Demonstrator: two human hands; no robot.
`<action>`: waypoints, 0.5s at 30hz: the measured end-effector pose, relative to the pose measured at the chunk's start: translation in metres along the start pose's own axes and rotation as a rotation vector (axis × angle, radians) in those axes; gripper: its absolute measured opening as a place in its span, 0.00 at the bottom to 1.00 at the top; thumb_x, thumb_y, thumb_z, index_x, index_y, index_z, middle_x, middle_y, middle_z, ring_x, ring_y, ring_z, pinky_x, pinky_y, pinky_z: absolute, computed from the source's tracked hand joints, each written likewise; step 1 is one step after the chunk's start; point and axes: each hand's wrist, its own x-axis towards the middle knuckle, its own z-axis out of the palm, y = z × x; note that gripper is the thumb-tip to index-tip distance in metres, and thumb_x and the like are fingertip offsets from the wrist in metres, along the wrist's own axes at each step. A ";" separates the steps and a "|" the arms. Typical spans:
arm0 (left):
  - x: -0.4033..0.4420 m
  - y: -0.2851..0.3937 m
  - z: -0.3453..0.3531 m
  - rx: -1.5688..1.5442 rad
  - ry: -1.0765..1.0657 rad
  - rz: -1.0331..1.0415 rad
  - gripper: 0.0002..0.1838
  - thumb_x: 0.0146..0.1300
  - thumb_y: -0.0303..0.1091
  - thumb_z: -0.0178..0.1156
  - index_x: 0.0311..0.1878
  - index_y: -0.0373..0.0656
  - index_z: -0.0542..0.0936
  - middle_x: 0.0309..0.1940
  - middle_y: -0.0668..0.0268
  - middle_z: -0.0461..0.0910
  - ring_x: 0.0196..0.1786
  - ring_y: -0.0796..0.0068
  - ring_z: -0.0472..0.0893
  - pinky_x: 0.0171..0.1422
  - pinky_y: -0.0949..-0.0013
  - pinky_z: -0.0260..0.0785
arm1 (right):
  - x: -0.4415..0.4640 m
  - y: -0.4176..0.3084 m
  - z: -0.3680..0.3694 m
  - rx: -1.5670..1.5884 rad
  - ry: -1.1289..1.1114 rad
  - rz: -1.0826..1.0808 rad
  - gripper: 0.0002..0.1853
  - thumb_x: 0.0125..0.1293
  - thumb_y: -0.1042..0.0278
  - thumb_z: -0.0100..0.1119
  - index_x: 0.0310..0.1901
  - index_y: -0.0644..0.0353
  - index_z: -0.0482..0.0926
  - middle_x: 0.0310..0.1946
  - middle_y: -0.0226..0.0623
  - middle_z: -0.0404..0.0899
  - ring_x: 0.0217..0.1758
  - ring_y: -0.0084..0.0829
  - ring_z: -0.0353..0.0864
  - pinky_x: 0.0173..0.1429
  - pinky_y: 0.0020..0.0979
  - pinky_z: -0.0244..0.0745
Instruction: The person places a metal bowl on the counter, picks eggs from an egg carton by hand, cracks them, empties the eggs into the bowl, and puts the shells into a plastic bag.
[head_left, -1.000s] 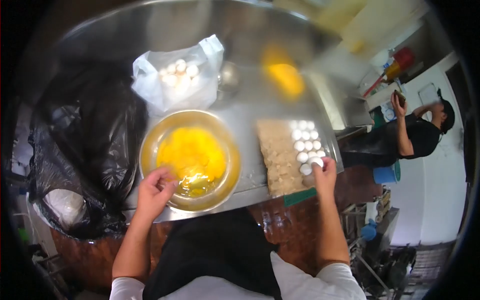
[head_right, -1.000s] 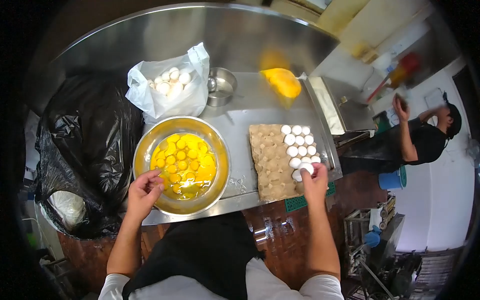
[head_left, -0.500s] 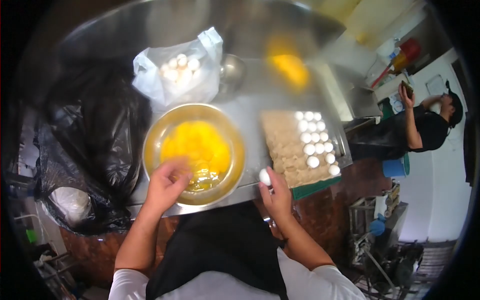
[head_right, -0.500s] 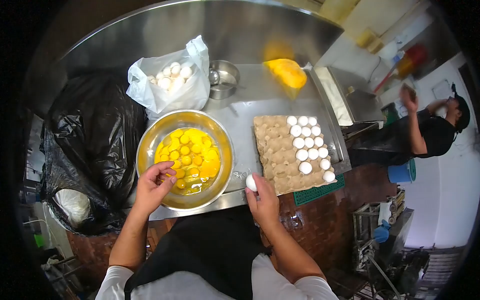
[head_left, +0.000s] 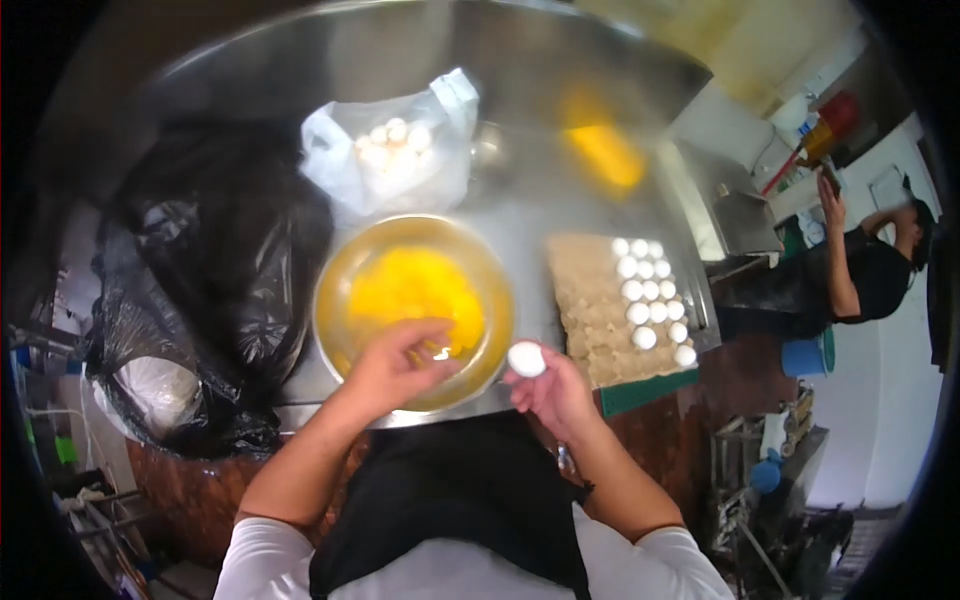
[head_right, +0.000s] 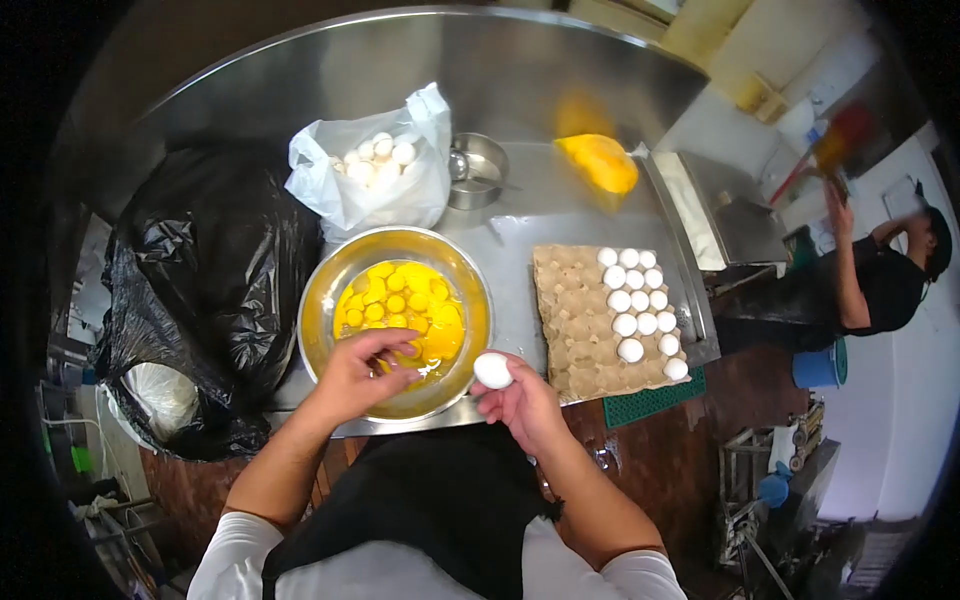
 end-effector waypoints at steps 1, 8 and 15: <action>0.003 0.002 0.005 0.009 -0.006 0.003 0.23 0.54 0.27 0.72 0.55 0.39 0.80 0.40 0.67 0.83 0.36 0.86 0.75 0.43 0.79 0.69 | 0.004 -0.002 0.008 0.009 -0.064 0.020 0.25 0.72 0.49 0.42 0.61 0.57 0.70 0.38 0.39 0.82 0.31 0.28 0.81 0.34 0.25 0.74; 0.005 0.002 0.013 0.008 0.031 -0.006 0.18 0.55 0.33 0.69 0.49 0.40 0.83 0.37 0.65 0.85 0.34 0.79 0.80 0.41 0.73 0.74 | 0.028 0.002 0.054 -0.128 -0.134 0.021 0.23 0.76 0.48 0.37 0.57 0.58 0.72 0.35 0.35 0.80 0.30 0.27 0.79 0.31 0.26 0.73; 0.000 -0.003 0.012 0.160 0.131 -0.020 0.18 0.54 0.37 0.68 0.49 0.45 0.84 0.33 0.63 0.85 0.32 0.72 0.81 0.40 0.69 0.75 | 0.039 0.013 0.074 -0.321 -0.033 -0.079 0.20 0.79 0.51 0.39 0.52 0.58 0.73 0.31 0.32 0.77 0.26 0.22 0.75 0.28 0.23 0.70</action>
